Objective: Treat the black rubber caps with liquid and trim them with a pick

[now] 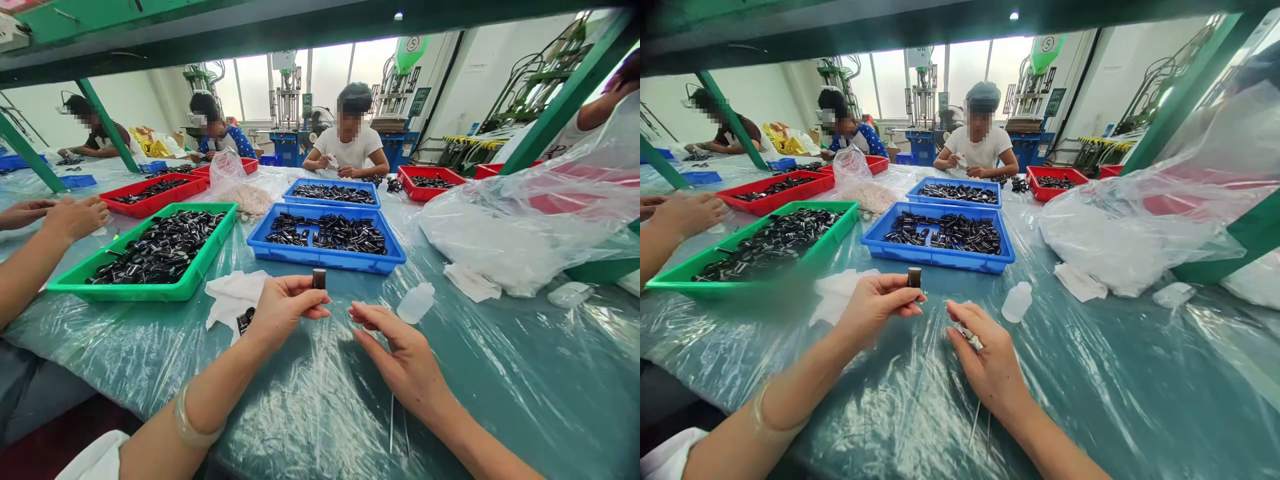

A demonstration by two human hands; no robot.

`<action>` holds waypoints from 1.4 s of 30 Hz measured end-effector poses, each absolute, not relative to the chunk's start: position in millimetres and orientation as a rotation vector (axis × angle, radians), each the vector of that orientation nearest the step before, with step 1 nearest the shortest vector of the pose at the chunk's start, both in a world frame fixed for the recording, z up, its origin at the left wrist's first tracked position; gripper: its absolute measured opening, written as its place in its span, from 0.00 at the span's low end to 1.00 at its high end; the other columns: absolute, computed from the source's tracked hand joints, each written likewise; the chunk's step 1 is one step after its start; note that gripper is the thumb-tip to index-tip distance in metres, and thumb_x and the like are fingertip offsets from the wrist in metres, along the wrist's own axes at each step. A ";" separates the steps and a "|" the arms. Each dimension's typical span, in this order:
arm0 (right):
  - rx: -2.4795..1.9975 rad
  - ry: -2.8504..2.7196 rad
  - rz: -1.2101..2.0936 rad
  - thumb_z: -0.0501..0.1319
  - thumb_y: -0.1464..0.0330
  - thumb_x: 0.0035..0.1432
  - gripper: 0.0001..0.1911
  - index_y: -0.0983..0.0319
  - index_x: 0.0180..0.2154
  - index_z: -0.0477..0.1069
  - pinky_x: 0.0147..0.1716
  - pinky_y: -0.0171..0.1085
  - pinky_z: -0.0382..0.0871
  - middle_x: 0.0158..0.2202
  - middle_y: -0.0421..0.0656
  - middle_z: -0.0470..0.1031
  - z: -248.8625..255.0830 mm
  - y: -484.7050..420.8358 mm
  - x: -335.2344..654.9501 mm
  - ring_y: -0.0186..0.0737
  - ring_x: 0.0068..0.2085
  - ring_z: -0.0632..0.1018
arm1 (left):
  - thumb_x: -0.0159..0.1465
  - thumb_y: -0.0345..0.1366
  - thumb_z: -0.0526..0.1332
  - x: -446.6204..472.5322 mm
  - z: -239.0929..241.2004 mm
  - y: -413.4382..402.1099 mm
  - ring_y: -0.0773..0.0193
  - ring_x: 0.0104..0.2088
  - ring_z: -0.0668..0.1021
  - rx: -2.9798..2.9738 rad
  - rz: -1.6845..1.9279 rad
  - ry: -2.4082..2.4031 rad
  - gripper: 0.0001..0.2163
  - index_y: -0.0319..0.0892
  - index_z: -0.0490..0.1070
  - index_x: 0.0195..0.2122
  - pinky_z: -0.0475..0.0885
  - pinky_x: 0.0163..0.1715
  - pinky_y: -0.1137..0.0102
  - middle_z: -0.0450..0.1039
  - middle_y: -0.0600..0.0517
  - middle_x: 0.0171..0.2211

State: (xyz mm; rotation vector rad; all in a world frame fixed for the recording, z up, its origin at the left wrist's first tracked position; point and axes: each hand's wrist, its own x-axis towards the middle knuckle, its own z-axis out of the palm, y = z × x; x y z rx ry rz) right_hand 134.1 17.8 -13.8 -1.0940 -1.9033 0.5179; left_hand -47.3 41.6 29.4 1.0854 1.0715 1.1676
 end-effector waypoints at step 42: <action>-1.304 -1.574 0.784 0.61 0.61 0.49 0.11 0.62 0.28 0.73 0.26 0.34 0.70 0.25 0.42 0.77 12.2 27.8 136.2 0.38 0.27 0.75 | 0.52 0.37 0.64 -37.0 18.7 29.7 0.69 0.23 0.77 1.149 0.647 0.851 0.11 0.34 0.74 0.33 0.72 0.24 0.77 0.75 0.47 0.26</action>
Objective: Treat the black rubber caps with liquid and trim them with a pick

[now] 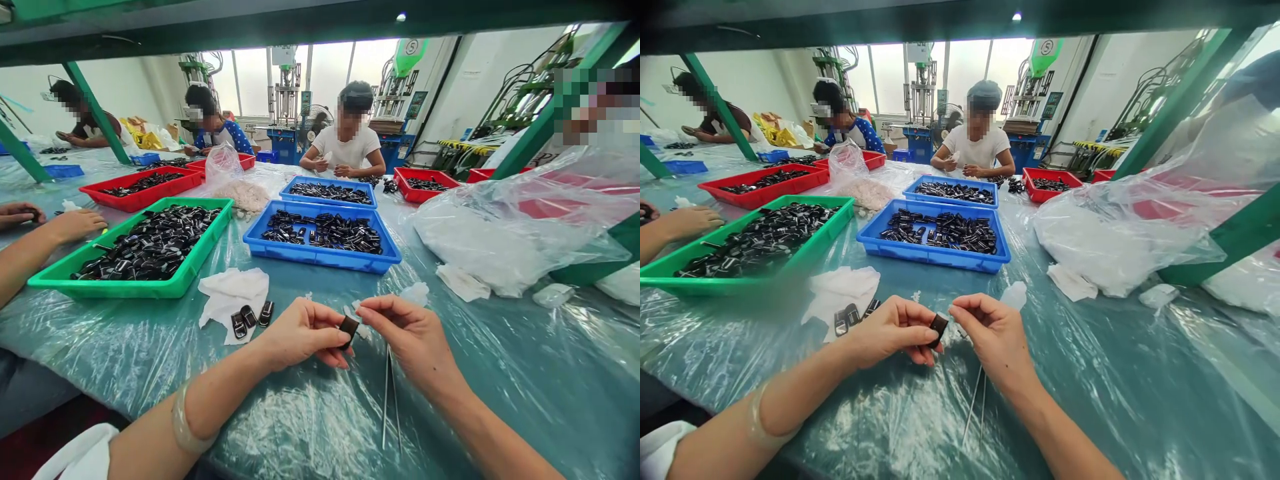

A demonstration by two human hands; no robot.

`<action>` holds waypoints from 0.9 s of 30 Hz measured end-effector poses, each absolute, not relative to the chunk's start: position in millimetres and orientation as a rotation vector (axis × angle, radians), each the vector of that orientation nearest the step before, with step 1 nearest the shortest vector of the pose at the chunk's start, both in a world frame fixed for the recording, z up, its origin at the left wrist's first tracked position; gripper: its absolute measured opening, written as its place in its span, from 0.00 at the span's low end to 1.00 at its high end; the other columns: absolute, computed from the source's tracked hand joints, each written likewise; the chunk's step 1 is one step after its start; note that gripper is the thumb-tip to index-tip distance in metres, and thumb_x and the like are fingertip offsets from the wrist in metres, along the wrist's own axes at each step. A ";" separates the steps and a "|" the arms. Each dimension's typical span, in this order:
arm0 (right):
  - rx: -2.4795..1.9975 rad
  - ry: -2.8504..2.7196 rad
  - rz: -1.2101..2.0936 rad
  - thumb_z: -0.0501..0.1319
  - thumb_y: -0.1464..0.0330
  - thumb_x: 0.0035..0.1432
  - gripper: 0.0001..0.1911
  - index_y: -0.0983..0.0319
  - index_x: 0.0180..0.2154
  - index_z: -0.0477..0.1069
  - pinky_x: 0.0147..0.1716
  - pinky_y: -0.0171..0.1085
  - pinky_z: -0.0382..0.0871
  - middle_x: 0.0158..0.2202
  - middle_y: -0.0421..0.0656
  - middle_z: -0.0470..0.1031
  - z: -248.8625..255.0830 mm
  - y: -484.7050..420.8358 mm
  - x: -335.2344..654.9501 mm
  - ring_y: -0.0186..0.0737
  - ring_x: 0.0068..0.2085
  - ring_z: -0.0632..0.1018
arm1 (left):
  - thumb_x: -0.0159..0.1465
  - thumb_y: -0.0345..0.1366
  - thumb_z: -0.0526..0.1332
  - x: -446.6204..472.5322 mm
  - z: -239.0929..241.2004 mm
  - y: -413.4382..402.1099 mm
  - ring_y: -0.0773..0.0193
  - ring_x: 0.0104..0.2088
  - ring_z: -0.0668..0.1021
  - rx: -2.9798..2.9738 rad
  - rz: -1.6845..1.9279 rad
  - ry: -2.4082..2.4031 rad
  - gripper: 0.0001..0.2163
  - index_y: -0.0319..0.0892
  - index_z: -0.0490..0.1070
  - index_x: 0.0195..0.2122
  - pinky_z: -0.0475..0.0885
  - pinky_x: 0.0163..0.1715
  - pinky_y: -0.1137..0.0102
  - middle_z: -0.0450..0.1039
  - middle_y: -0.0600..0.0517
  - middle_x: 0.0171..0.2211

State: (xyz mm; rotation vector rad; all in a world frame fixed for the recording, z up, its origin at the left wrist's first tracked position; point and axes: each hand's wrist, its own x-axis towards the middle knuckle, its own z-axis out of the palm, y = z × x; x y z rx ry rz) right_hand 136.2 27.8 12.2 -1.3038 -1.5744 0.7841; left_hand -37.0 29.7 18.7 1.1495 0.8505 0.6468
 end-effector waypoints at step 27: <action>-1.057 -1.529 0.837 0.64 0.73 0.44 0.06 0.58 0.28 0.78 0.32 0.36 0.72 0.29 0.41 0.78 11.2 19.8 134.5 0.38 0.31 0.77 | 0.53 0.40 0.63 -31.3 15.1 27.1 0.65 0.25 0.78 1.211 0.676 0.905 0.14 0.34 0.75 0.34 0.73 0.27 0.73 0.75 0.46 0.30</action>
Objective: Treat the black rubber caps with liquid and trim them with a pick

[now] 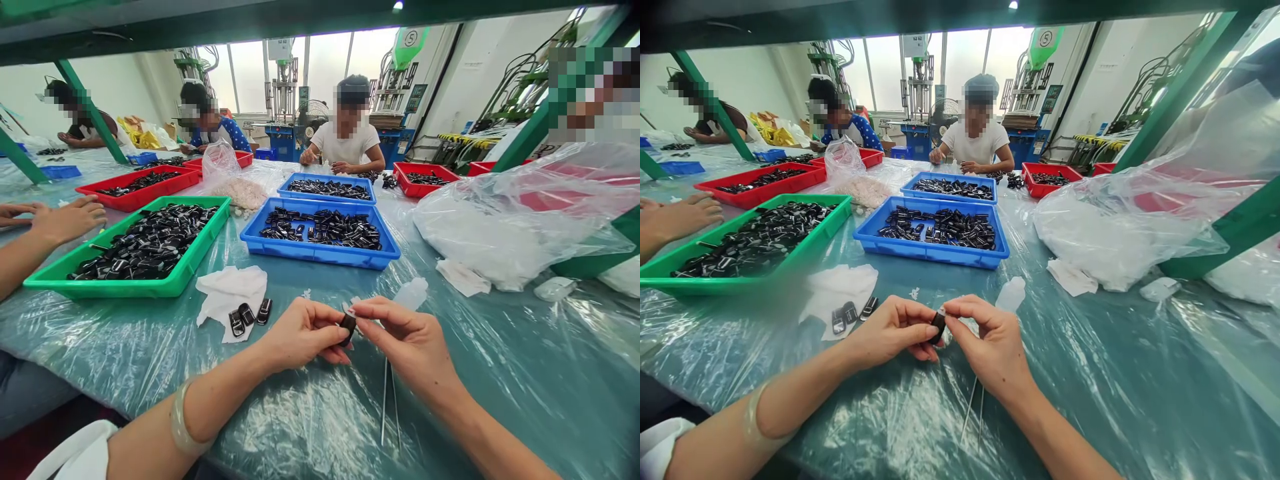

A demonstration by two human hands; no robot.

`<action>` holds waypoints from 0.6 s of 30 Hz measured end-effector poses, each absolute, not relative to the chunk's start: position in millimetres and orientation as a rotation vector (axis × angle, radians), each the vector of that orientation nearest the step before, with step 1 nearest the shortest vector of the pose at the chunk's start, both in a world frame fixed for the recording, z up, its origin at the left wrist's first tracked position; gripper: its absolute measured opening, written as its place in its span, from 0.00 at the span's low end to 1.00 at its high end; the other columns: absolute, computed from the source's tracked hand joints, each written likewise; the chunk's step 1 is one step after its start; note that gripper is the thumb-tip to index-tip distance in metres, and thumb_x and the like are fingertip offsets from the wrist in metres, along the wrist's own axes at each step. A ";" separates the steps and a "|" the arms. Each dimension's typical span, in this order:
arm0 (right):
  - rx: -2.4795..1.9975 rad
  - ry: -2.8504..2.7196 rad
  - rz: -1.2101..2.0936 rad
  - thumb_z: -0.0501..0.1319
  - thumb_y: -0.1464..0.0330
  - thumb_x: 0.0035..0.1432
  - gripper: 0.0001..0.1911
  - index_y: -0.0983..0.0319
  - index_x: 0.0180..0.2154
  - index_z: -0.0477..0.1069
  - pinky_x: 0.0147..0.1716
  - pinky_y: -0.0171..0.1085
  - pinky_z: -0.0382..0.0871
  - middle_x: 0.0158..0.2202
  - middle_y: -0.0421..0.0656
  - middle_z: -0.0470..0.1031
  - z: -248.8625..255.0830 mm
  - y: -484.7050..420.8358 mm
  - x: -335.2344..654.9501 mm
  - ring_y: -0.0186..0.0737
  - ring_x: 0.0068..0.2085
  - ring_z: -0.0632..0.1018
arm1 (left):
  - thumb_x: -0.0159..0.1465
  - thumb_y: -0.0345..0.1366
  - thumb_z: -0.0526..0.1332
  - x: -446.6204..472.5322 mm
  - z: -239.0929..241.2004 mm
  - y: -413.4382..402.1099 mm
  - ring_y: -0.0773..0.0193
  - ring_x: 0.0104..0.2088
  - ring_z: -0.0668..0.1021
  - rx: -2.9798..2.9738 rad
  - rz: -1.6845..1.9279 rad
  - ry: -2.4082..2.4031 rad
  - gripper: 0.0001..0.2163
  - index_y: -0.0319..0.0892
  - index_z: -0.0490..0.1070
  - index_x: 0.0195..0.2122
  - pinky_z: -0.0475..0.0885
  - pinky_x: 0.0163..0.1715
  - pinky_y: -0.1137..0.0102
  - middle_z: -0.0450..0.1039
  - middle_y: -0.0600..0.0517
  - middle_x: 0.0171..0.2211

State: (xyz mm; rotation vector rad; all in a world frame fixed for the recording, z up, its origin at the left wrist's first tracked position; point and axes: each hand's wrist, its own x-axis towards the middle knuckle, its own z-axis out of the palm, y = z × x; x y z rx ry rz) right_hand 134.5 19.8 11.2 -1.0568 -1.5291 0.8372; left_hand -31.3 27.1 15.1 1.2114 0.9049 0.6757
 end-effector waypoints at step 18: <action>-1.131 -1.583 0.777 0.64 0.70 0.46 0.03 0.58 0.27 0.77 0.33 0.38 0.71 0.29 0.41 0.76 5.7 17.5 132.6 0.39 0.30 0.75 | 0.54 0.40 0.61 -30.5 9.3 27.7 0.66 0.23 0.78 1.240 0.698 0.905 0.13 0.34 0.74 0.32 0.72 0.24 0.75 0.74 0.48 0.27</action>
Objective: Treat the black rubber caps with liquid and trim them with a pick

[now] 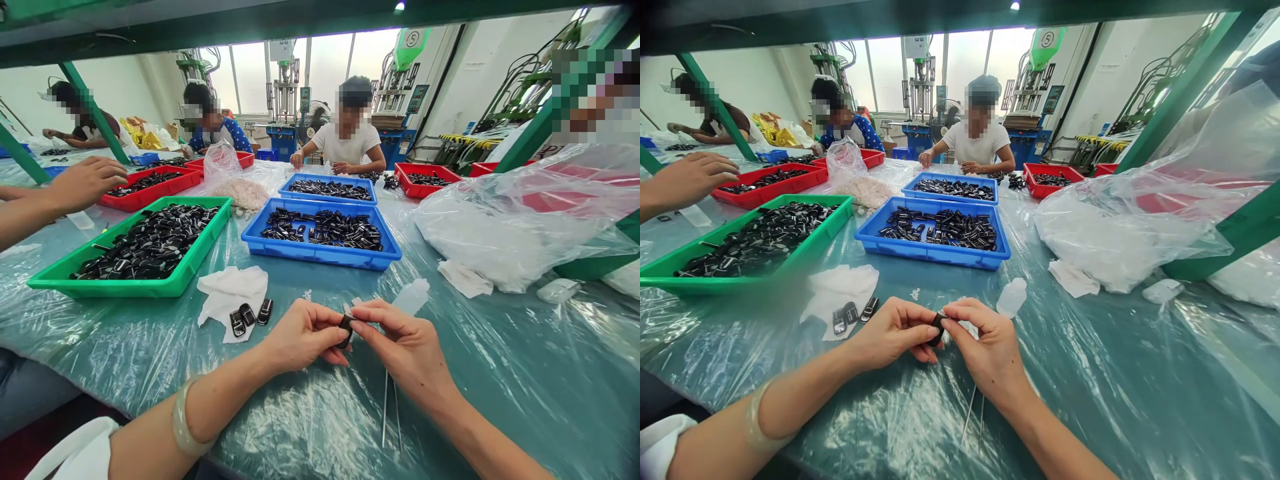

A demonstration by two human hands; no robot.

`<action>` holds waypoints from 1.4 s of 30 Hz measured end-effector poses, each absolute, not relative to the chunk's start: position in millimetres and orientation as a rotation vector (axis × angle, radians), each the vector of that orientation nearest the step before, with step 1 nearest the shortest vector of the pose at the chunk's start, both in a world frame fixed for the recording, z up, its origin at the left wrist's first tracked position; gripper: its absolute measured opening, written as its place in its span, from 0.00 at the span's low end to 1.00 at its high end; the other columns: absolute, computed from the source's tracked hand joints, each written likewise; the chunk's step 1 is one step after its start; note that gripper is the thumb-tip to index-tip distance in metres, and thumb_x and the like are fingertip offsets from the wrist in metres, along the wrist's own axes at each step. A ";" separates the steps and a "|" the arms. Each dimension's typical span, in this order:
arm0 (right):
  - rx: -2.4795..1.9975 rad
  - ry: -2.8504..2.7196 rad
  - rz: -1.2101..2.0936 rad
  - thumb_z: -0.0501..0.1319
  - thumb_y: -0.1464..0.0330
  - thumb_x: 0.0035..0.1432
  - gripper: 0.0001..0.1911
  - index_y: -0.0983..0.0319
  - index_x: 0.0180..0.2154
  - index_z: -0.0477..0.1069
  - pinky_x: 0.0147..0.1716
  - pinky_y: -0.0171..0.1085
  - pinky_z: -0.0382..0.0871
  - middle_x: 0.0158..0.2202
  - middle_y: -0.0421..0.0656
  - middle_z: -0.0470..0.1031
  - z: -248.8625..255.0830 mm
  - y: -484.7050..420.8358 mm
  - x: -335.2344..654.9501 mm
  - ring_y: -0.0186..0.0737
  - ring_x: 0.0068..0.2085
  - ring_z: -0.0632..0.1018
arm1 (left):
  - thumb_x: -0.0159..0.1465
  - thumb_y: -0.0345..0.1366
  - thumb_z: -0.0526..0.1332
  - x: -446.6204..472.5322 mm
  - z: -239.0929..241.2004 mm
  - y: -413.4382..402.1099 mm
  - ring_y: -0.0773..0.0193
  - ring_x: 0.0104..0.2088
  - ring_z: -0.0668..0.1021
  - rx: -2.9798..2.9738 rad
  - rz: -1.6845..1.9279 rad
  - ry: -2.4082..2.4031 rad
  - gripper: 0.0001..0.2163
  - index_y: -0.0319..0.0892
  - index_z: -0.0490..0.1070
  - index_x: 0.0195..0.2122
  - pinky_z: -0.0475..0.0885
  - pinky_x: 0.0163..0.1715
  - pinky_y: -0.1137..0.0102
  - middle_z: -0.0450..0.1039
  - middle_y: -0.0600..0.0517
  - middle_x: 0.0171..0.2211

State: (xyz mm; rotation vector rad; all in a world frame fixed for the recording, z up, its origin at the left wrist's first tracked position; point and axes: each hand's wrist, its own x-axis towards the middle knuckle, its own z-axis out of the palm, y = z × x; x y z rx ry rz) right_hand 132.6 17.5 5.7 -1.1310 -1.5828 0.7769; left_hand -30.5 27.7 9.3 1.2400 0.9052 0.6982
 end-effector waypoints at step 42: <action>-1.107 -1.527 0.919 0.67 0.67 0.42 0.04 0.58 0.26 0.78 0.29 0.36 0.74 0.28 0.42 0.76 10.1 19.1 132.8 0.39 0.30 0.76 | 0.53 0.41 0.61 -32.5 10.9 25.3 0.65 0.22 0.77 1.275 0.733 0.866 0.11 0.36 0.72 0.27 0.70 0.22 0.75 0.73 0.50 0.25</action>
